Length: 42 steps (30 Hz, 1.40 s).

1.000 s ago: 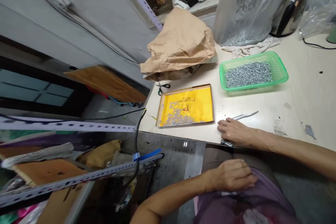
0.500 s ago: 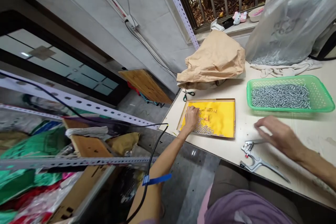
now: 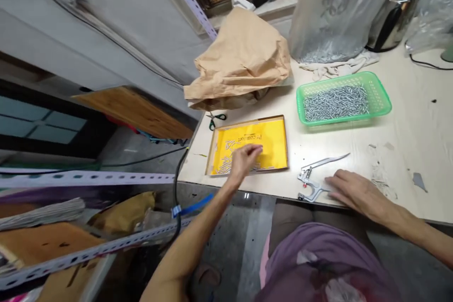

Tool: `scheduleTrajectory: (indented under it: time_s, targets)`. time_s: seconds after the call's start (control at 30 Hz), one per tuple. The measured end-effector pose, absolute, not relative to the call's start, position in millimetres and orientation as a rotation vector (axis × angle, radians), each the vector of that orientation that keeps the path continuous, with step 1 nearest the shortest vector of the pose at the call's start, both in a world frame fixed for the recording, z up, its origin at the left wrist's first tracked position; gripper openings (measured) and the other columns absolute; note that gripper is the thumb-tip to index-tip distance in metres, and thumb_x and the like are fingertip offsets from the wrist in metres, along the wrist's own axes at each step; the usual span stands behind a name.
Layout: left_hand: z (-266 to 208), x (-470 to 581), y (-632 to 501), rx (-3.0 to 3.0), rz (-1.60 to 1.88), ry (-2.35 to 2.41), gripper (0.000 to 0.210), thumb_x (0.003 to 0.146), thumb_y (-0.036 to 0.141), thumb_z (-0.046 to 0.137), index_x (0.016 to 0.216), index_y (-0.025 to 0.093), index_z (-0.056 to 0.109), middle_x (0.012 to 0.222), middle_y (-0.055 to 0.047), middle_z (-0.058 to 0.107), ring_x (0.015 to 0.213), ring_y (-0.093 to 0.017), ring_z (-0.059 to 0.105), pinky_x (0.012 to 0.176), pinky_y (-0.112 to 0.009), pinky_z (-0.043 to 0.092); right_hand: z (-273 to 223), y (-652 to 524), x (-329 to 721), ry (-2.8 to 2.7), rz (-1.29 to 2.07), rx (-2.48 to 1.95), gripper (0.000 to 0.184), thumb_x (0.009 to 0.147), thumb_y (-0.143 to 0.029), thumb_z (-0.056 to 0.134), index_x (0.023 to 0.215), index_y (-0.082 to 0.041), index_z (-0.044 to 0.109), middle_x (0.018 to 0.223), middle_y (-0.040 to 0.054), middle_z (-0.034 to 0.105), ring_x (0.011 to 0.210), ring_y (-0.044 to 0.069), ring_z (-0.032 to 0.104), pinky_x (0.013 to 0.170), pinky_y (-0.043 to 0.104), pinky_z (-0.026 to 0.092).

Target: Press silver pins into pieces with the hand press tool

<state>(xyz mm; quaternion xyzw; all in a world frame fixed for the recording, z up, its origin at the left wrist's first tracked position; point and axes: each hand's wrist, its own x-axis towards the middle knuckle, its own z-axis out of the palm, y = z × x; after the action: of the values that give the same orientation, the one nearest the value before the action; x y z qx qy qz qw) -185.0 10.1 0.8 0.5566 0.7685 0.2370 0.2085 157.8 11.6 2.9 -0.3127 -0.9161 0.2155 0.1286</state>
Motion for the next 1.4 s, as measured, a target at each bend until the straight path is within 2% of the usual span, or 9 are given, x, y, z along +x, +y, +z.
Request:
scheduleTrajectory:
  time_s: [0.2,0.37,0.47,0.8,0.93,1.07,1.13,1.23,1.4]
  targets:
    - [-7.7,-90.5,-36.7,1.190,0.715,1.673,0.027,0.068,0.040,0.069,0.074,0.014,0.073,0.077,-0.009,0.074,0.070,-0.020,0.065,0.063,-0.027,0.049,-9.4,5.3,178.8,-2.645,0.651,-1.013,0.028,0.096,-0.030,0.041,0.112,-0.020,0.061,0.093,0.0076,0.061,0.079,0.018,0.063,0.067,0.030,0.051]
    - [-5.3,-83.0,-39.2,0.982,0.755,1.680,0.046,0.059,0.057,0.070,0.077,0.014,0.069,0.065,-0.004,0.069,0.051,-0.013,0.055,0.049,-0.023,0.044,-5.3,55.2,231.1,-2.240,0.110,-1.720,0.037,0.097,-0.029,0.031,0.119,-0.018,0.059,0.106,0.0137,0.060,0.088,0.024,0.059,0.065,0.034,0.050]
    - [1.1,-83.6,-37.5,0.889,0.766,1.652,0.051,0.055,0.059,0.074,0.078,0.013,0.067,0.065,-0.003,0.067,0.050,-0.011,0.054,0.050,-0.022,0.045,-9.6,79.3,252.0,-2.374,0.008,-1.745,0.038,0.095,-0.023,0.033,0.125,-0.022,0.056,0.117,0.0130,0.060,0.090,0.024,0.055,0.068,0.036,0.048]
    - [-5.2,-81.1,-42.1,0.751,0.704,1.642,0.037,0.057,0.044,0.078,0.072,0.013,0.065,0.058,0.000,0.063,0.048,-0.008,0.052,0.048,-0.020,0.044,-37.5,83.1,238.9,-2.594,-0.097,-1.333,0.029,0.090,-0.007,0.035,0.089,-0.016,0.063,0.083,0.0108,0.060,0.080,0.023,0.051,0.066,0.034,0.044]
    - [-11.7,-82.2,-42.1,0.788,0.683,1.615,0.035,0.059,0.043,0.076,0.073,0.013,0.066,0.059,0.000,0.063,0.048,-0.008,0.052,0.048,-0.019,0.043,-1.5,114.4,218.0,-2.435,-0.062,-1.280,0.029,0.096,-0.020,0.034,0.100,-0.015,0.062,0.086,0.0112,0.060,0.086,0.024,0.053,0.068,0.037,0.048]
    - [-15.9,-78.1,-45.2,0.874,0.651,1.601,0.035,0.062,0.046,0.072,0.070,0.013,0.066,0.057,0.000,0.062,0.048,-0.009,0.052,0.046,-0.019,0.040,59.4,140.9,187.3,-2.209,-0.063,-1.378,0.037,0.095,-0.025,0.040,0.129,-0.014,0.050,0.116,0.0176,0.056,0.107,0.030,0.051,0.081,0.045,0.048]
    - [-17.2,-76.0,-46.0,0.913,0.628,1.616,0.035,0.063,0.047,0.071,0.070,0.013,0.067,0.056,0.000,0.061,0.048,-0.009,0.051,0.046,-0.019,0.038,75.7,130.3,175.4,-2.287,0.025,-1.404,0.036,0.096,-0.024,0.039,0.124,-0.007,0.054,0.118,0.0207,0.056,0.108,0.030,0.052,0.081,0.043,0.050]
    - [-18.3,-74.5,-44.7,0.958,0.609,1.657,0.033,0.063,0.045,0.070,0.070,0.012,0.070,0.058,-0.001,0.063,0.051,-0.010,0.052,0.049,-0.020,0.037,64.8,84.9,166.3,-2.623,0.461,-1.265,0.032,0.098,-0.023,0.036,0.095,-0.008,0.065,0.092,0.0133,0.062,0.081,0.020,0.059,0.070,0.034,0.051]
    - [-22.2,-73.3,-42.3,0.984,0.563,1.674,0.034,0.063,0.044,0.071,0.070,0.011,0.071,0.061,-0.003,0.066,0.053,-0.010,0.051,0.050,-0.021,0.035,7.5,10.9,166.2,-2.907,0.693,-1.056,0.015,0.091,-0.027,0.055,0.094,-0.014,0.061,0.093,0.0081,0.060,0.075,0.018,0.059,0.061,0.029,0.044]
